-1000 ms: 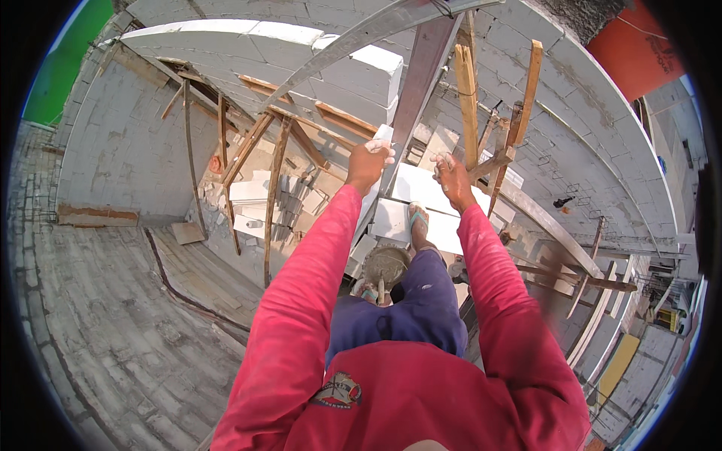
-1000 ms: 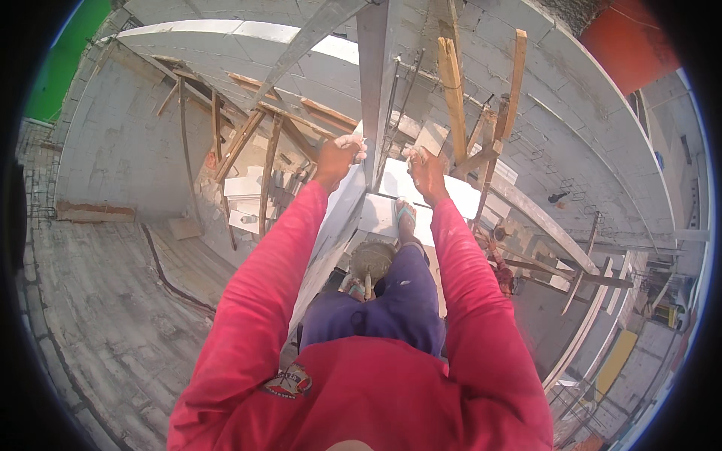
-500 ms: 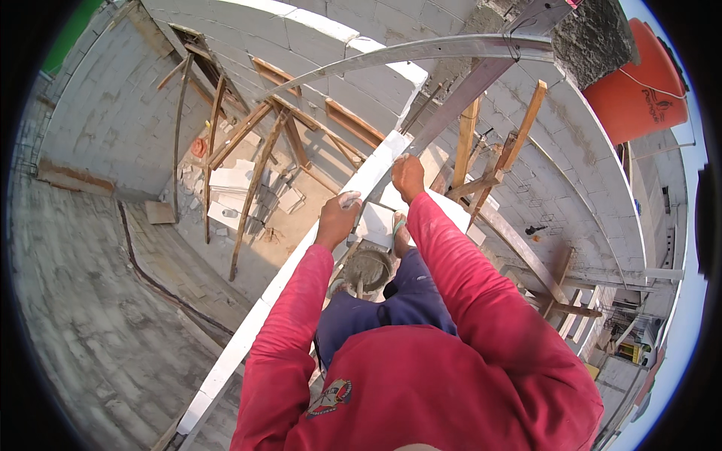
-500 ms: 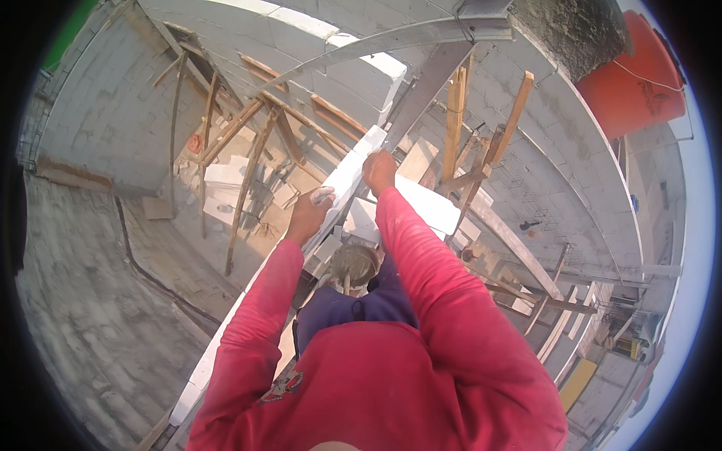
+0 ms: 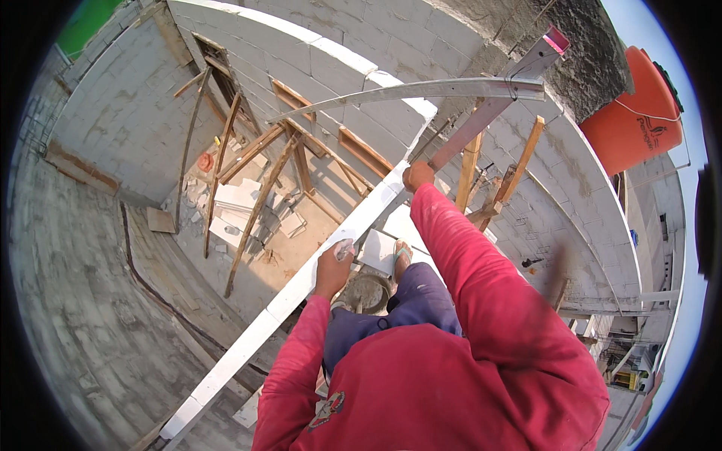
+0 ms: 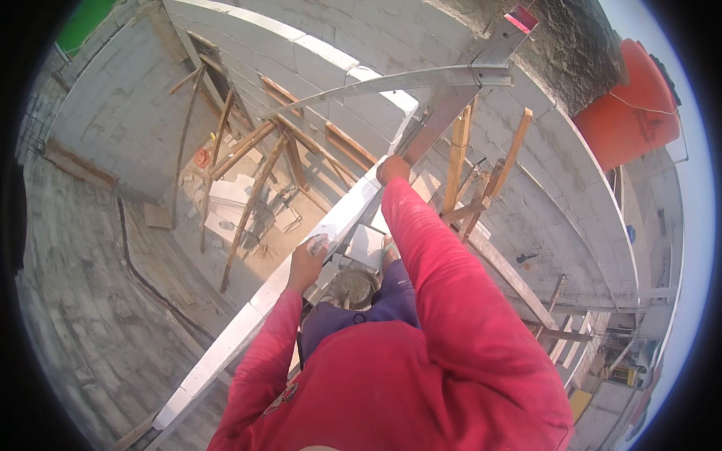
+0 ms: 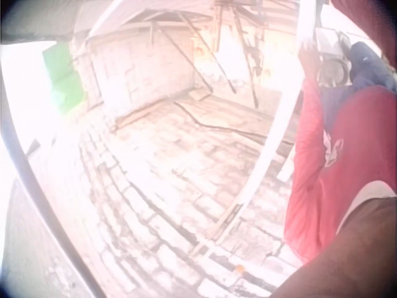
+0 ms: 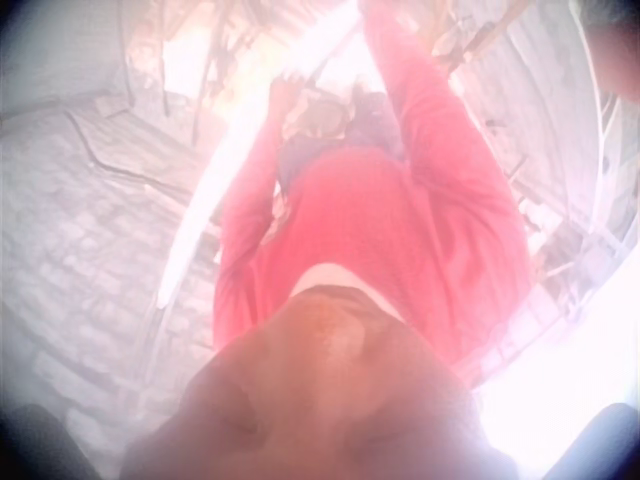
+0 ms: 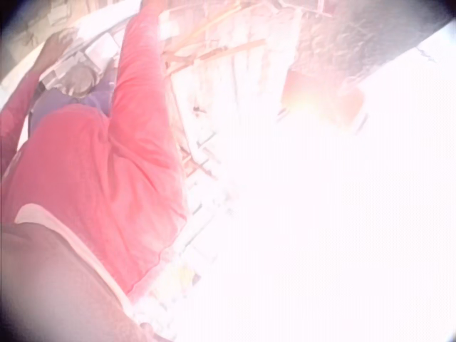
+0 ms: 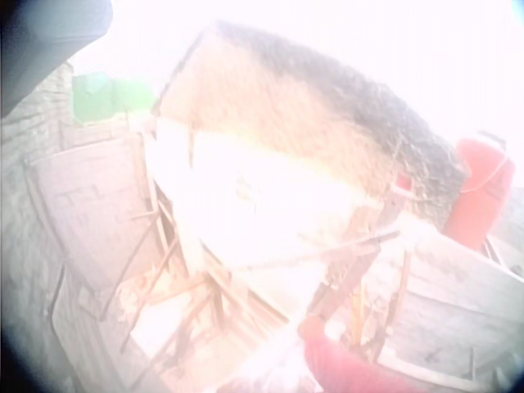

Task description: The person applies cement to a white rectangular board using a trowel, then positions and secures the board against a wall. The person repeats this process with additional boards, aligning them vertically along the wall.

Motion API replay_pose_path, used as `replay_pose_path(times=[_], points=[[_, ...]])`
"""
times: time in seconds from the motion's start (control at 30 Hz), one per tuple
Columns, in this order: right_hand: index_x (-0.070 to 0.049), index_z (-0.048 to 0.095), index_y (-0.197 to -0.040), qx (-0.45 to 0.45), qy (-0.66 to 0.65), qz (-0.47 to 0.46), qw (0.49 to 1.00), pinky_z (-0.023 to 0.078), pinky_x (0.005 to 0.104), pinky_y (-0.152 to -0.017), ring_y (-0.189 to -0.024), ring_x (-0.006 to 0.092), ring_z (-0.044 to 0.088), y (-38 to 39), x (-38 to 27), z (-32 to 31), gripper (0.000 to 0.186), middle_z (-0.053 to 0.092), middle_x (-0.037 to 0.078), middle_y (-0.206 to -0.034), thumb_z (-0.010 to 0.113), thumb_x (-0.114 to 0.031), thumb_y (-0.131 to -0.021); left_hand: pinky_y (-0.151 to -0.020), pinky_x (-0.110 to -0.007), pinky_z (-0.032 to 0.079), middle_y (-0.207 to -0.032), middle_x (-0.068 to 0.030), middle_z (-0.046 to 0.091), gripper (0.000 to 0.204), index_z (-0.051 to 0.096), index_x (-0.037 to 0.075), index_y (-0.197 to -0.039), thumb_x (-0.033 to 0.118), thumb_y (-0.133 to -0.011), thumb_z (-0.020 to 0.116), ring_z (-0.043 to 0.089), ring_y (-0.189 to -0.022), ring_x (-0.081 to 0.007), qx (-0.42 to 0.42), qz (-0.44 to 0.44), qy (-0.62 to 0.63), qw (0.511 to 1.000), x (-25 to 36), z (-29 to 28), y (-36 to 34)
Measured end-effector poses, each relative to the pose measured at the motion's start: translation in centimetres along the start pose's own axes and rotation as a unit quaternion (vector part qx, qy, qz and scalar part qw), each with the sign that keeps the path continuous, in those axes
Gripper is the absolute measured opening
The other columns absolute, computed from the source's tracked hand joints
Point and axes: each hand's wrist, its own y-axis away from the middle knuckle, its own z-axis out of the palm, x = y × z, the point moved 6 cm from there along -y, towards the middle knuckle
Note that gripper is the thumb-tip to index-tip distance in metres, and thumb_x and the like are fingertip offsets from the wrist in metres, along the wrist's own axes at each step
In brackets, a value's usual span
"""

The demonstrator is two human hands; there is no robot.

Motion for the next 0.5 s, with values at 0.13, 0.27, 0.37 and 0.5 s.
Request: replay_pose_path(times=[0.13, 0.27, 0.37, 0.5], points=[[0.005, 0.077, -0.105, 0.058, -0.184, 0.146, 0.970, 0.059, 0.0474, -0.092, -0.107, 0.0437, 0.074, 0.9, 3.0, 1.4, 0.031, 0.076, 0.027, -0.111, 0.064, -0.020, -0.094, -0.102, -0.040, 0.051, -0.120, -0.0228, 0.075, 0.034, 0.074, 0.003, -0.126, 0.023, -0.099, 0.068, 0.071, -0.116, -0.0360, 0.008, -0.001, 0.008, 1.000, 0.1, -0.1, 0.6], [0.006, 0.073, -0.101, 0.075, -0.453, 0.136, 0.878, 0.059, 0.0453, -0.077, -0.081, 0.0369, 0.074, 1.0, 4.4, 3.4, 0.029, 0.075, 0.023, -0.093, 0.065, -0.021, -0.097, -0.101, -0.041, 0.052, -0.120, -0.0213, 0.076, 0.033, 0.075, 0.004, -0.124, 0.023, -0.099, 0.068, 0.071, -0.114, -0.0363, -0.001, -0.007, 0.006, 1.000, -0.1, -0.2, 1.2], [0.004, 0.069, -0.106, 0.067, -0.684, 0.117, 0.717, 0.057, 0.0388, -0.068, -0.066, 0.0245, 0.065, 2.5, 5.4, 4.7, 0.023, 0.067, 0.013, -0.083, 0.060, -0.016, -0.101, -0.099, -0.040, 0.053, -0.120, -0.0201, 0.076, 0.032, 0.075, 0.005, -0.124, 0.024, -0.100, 0.068, 0.071, -0.113, -0.0365, 0.018, -0.006, -0.024, 1.000, -0.3, -0.9, 1.8], [-0.003, 0.062, -0.102, 0.097, -0.674, 0.044, 0.731, 0.059, 0.0329, -0.065, -0.060, 0.0136, 0.057, 5.2, 7.5, 4.3, 0.020, 0.055, 0.002, -0.077, 0.052, -0.018, -0.110, -0.098, -0.040, 0.054, -0.121, -0.0197, 0.075, 0.031, 0.075, 0.004, -0.123, 0.023, -0.100, 0.068, 0.072, -0.113, -0.0361, 0.030, -0.028, -0.024, 0.999, -0.9, -1.5, 2.8]])
